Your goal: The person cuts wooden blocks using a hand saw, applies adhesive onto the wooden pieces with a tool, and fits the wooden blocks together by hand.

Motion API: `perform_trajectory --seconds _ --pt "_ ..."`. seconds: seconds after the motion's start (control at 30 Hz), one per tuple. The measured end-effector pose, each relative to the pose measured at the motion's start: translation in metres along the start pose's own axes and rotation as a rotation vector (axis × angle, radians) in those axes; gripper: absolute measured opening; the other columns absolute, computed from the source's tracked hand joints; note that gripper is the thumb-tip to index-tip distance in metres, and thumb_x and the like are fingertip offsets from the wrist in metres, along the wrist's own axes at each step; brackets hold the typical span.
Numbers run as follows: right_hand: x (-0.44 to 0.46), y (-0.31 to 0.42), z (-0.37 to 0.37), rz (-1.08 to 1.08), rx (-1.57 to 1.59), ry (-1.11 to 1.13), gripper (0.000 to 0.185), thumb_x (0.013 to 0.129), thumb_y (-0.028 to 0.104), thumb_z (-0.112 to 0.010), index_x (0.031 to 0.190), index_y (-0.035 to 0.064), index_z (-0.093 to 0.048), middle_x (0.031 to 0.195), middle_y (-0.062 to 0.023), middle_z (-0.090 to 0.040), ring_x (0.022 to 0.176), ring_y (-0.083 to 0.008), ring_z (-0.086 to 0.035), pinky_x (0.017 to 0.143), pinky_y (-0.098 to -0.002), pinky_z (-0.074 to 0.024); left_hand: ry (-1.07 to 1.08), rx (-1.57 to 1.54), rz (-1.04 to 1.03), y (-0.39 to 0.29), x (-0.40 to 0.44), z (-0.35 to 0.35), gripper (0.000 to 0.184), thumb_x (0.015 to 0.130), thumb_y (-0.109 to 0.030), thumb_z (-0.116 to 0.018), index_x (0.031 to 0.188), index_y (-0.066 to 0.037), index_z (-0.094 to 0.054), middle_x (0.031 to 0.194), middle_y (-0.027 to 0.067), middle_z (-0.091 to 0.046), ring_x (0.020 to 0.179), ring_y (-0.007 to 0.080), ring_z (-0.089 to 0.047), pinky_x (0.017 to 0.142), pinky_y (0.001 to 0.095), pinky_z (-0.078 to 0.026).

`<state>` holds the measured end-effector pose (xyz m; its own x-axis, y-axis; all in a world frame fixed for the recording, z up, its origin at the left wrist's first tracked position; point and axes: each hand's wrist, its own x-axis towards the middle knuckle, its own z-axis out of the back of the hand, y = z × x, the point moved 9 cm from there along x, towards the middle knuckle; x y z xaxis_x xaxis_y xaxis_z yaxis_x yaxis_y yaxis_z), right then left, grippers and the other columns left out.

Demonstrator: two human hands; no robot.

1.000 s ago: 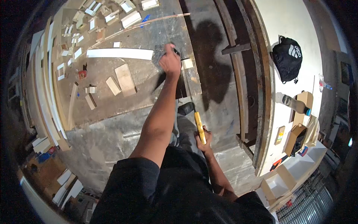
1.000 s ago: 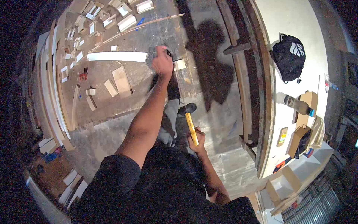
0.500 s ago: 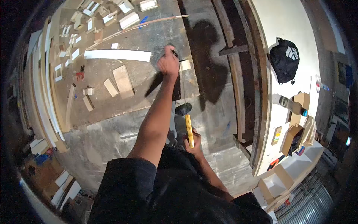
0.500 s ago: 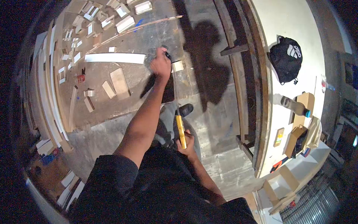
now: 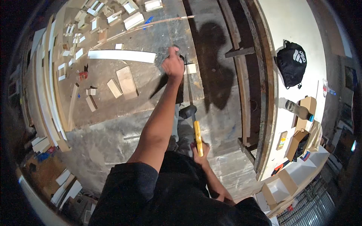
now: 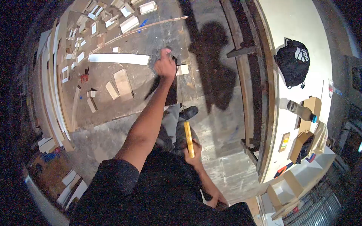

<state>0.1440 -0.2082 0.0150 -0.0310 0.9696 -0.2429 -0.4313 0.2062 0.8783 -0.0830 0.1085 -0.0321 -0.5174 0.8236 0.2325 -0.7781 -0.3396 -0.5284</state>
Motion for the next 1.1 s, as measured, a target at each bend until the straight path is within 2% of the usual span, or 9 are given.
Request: perform_trajectory --seconds 0.1,0.17,0.2,0.37,0.67,0.87,0.93,1.0,1.1 --pt "0.01 0.054 0.008 -0.01 0.148 0.048 0.007 0.076 0.01 -0.064 0.082 0.0062 -0.064 0.067 -0.0117 -0.056 0.071 -0.0345 -0.059 0.08 -0.0394 -0.0448 0.002 0.025 -0.029 0.002 0.01 0.004 0.024 0.086 -0.006 -0.059 0.105 -0.02 -0.055 0.057 0.017 -0.058 0.056 0.0433 -0.06 0.058 0.0537 -0.043" --pt "0.006 0.086 0.009 0.13 -0.134 0.005 0.007 0.075 0.007 -0.063 0.072 0.0052 -0.056 0.064 -0.0132 -0.051 0.064 -0.0343 -0.055 0.065 -0.0379 -0.0447 0.052 -0.008 -0.035 0.001 0.0 -0.005 0.024 0.087 -0.006 -0.059 0.105 -0.02 -0.055 0.057 0.0171 -0.058 0.057 0.0433 -0.06 0.057 0.0535 -0.042" --pt "0.004 0.081 0.012 0.11 0.008 -0.094 0.014 0.075 0.006 -0.062 0.068 0.0048 -0.05 0.062 -0.0141 -0.047 0.06 -0.034 -0.051 0.056 -0.0373 -0.0417 0.052 -0.046 -0.03 0.004 -0.001 -0.007 0.023 0.087 -0.006 -0.058 0.106 -0.02 -0.055 0.057 0.0169 -0.058 0.057 0.0428 -0.06 0.056 0.053 -0.043" --pt "0.0 0.049 0.03 0.045 0.062 -0.073 0.011 0.074 0.007 -0.063 0.071 0.0012 -0.054 0.061 -0.0138 -0.046 0.051 -0.0329 -0.047 0.052 -0.0388 -0.041 -0.066 -0.139 -0.102 -0.009 -0.005 0.001 0.023 0.088 -0.006 -0.059 0.108 -0.017 -0.054 0.056 0.014 -0.057 0.052 0.0383 -0.06 0.05 0.0501 -0.042" --pt "0.012 0.09 0.06 0.022 -0.068 -0.076 0.012 0.081 0.013 -0.064 0.082 0.001 -0.061 0.07 -0.0099 -0.056 0.058 -0.0223 -0.054 0.058 -0.0335 -0.0453 -0.034 -0.106 -0.105 -0.036 -0.02 -0.03 0.03 0.082 -0.002 -0.063 0.108 -0.016 -0.057 0.055 0.009 -0.054 0.05 0.0302 -0.057 0.046 0.0426 -0.04" --pt "0.022 0.135 0.072 -0.406 0.257 -0.349 0.009 0.09 0.011 -0.062 0.088 0.0023 -0.059 0.075 -0.0044 -0.054 0.068 -0.0131 -0.051 0.065 -0.0322 -0.0438 -0.002 -0.179 -0.125 -0.023 -0.022 -0.047 0.029 0.08 -0.002 -0.063 0.105 -0.016 -0.058 0.056 0.0093 -0.055 0.052 0.0312 -0.059 0.047 0.0445 -0.04" --pt "0.03 0.135 0.067 -0.514 0.083 -0.151 0.011 0.092 0.006 -0.062 0.098 0.0007 -0.055 0.08 -0.0041 -0.056 0.071 -0.0122 -0.051 0.067 -0.0307 -0.0439 -0.047 -0.102 -0.051 -0.027 -0.019 -0.04 0.03 0.08 -0.002 -0.063 0.104 -0.019 -0.058 0.056 0.0079 -0.054 0.051 0.0313 -0.058 0.047 0.0445 -0.039" --pt "0.046 0.168 0.069 -0.225 -0.103 -0.123 0.016 0.092 0.005 -0.064 0.102 -0.0008 -0.052 0.086 -0.0048 -0.061 0.075 -0.0118 -0.054 0.066 -0.0283 -0.0454 -0.114 -0.084 -0.099 -0.038 -0.011 -0.02 0.031 0.08 -0.002 -0.063 0.105 -0.02 -0.058 0.056 0.0074 -0.055 0.051 0.0317 -0.058 0.047 0.0446 -0.038" --pt "0.054 0.155 0.099 -0.67 0.304 -0.284 0.013 0.092 0.01 -0.065 0.087 -0.0014 -0.06 0.091 -0.006 -0.067 0.08 -0.0111 -0.061 0.067 -0.0268 -0.0475 -0.159 -0.063 -0.109 -0.043 -0.011 -0.008 0.032 0.08 -0.004 -0.064 0.105 -0.023 -0.058 0.057 0.007 -0.055 0.052 0.0322 -0.058 0.047 0.0455 -0.039"
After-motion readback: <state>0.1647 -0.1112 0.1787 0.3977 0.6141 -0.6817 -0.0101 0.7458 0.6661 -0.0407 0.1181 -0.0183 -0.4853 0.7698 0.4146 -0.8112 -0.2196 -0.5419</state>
